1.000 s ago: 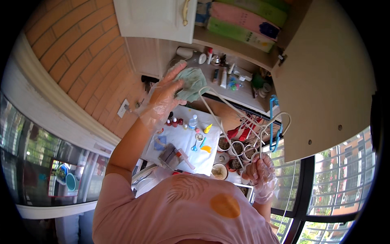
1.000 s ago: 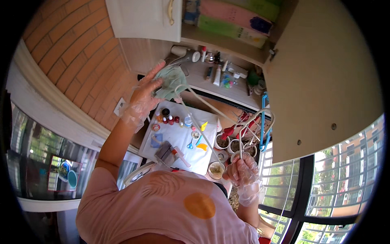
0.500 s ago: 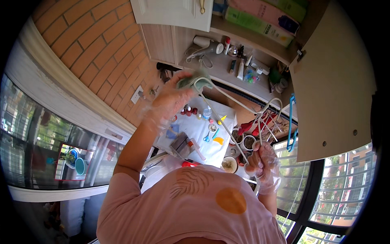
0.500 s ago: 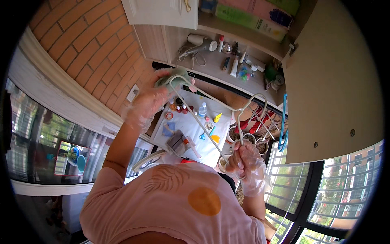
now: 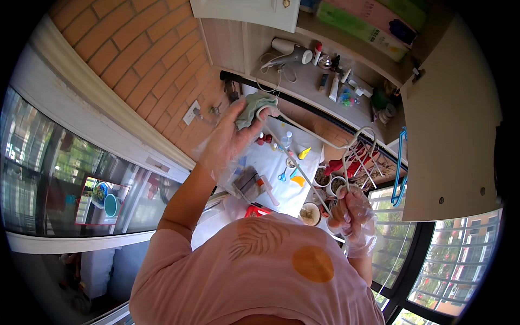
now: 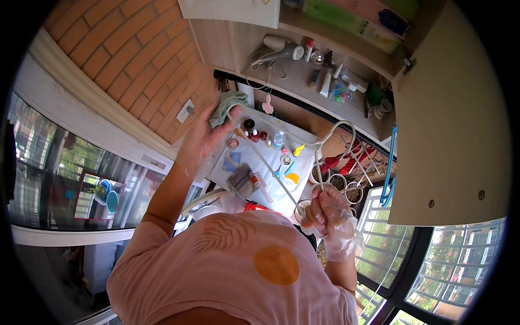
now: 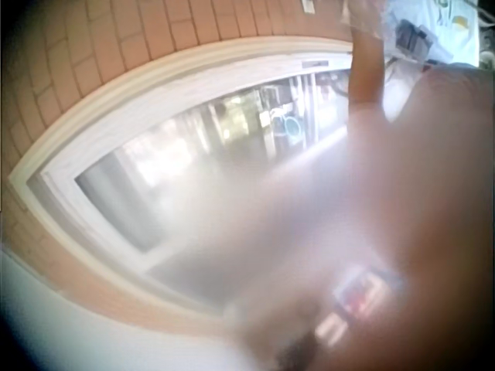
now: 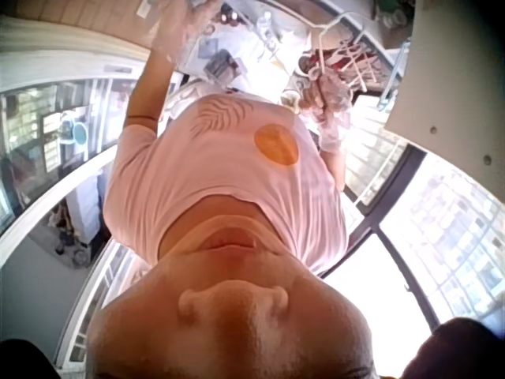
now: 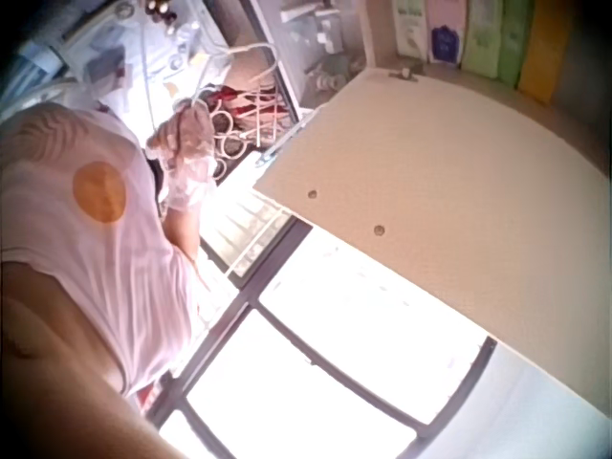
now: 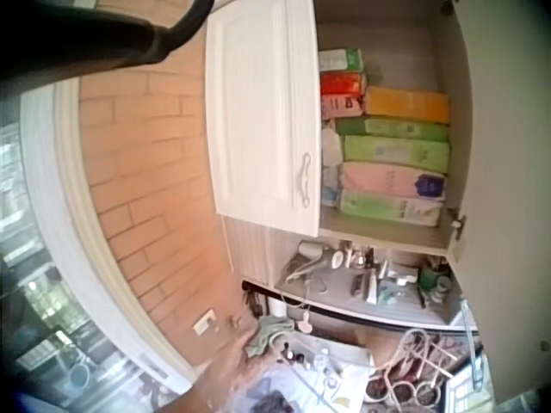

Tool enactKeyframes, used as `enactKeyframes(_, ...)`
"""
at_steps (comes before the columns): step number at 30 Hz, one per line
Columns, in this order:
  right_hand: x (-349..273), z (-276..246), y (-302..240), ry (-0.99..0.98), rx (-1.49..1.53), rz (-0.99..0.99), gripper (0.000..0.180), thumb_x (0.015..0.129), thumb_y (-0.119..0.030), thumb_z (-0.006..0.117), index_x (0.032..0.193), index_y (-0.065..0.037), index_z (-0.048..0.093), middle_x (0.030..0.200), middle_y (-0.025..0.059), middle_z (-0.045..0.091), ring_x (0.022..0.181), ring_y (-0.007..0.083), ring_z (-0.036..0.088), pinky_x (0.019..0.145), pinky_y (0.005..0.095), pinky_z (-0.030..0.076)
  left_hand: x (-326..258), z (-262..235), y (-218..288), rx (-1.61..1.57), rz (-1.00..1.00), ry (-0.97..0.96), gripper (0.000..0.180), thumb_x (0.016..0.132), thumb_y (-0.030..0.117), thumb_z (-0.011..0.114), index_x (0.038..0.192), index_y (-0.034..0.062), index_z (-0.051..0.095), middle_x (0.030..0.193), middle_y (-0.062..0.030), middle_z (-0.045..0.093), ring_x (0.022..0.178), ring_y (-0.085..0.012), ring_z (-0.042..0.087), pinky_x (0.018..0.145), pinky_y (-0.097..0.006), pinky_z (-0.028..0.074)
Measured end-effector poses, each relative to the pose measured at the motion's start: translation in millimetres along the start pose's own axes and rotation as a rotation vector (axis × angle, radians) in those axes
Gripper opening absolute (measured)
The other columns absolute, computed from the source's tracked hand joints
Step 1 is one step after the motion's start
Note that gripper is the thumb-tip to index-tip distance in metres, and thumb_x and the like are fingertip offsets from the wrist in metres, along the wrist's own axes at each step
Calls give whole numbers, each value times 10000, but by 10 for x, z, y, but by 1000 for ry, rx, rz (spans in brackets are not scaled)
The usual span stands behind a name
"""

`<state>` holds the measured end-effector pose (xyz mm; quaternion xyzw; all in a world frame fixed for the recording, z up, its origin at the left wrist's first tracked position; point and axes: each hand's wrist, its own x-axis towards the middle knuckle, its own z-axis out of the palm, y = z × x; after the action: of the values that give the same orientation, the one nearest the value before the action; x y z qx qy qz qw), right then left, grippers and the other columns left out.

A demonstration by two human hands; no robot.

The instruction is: The person wipes the exterior surfaces of white wall-mounted cabinets using a cloth. They open and close the cabinet doors to clean the edges and handles, and at one point, they use a clothes hanger to assist in wiping the top of the cabinet. The person wears transparent gloves throughout the task.

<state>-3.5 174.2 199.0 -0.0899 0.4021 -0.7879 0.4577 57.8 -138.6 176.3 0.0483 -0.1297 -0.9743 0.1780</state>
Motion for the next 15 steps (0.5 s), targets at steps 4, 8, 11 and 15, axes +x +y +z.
enactKeyframes(4, 93, 57, 21, 26, -29, 1, 188, 933, -204, 468, 947, -16, 472, 533, 1, 357, 453, 93, 336, 461, 246, 356, -23, -236, -29, -2, -84, -5, 357, 917, 121, 489, 1185, -97, 396, 1138, -229, 468, 1079, -326, 496, 929, -390, 476)
enactKeyframes(8, 124, 41, 9, 41, -32, -3, 194, 930, -211, 476, 954, -18, 477, 534, 1, 354, 452, 95, 335, 468, 249, 359, -34, -289, -56, 42, -69, 94, 357, 883, 60, 512, 1186, -95, 406, 1140, -210, 479, 1022, -294, 526, 908, -365, 489)
enactKeyframes(11, 140, 17, 12, 23, -23, -44, 185, 930, -204, 472, 956, -20, 481, 533, 0, 349, 446, 95, 329, 466, 255, 348, -50, -254, -27, 37, -13, 148, 343, 897, 96, 499, 1167, -96, 409, 1145, -227, 470, 1041, -310, 513, 913, -366, 484)
enactKeyframes(15, 137, 67, 16, 1, -53, -10, 174, 929, -191, 467, 953, -19, 481, 531, -5, 346, 438, 88, 320, 465, 258, 340, -96, -180, -4, 587, 181, 149, 311, 890, 77, 506, 1152, -83, 458, 1089, -176, 547, 1004, -234, 542, 898, -319, 457)
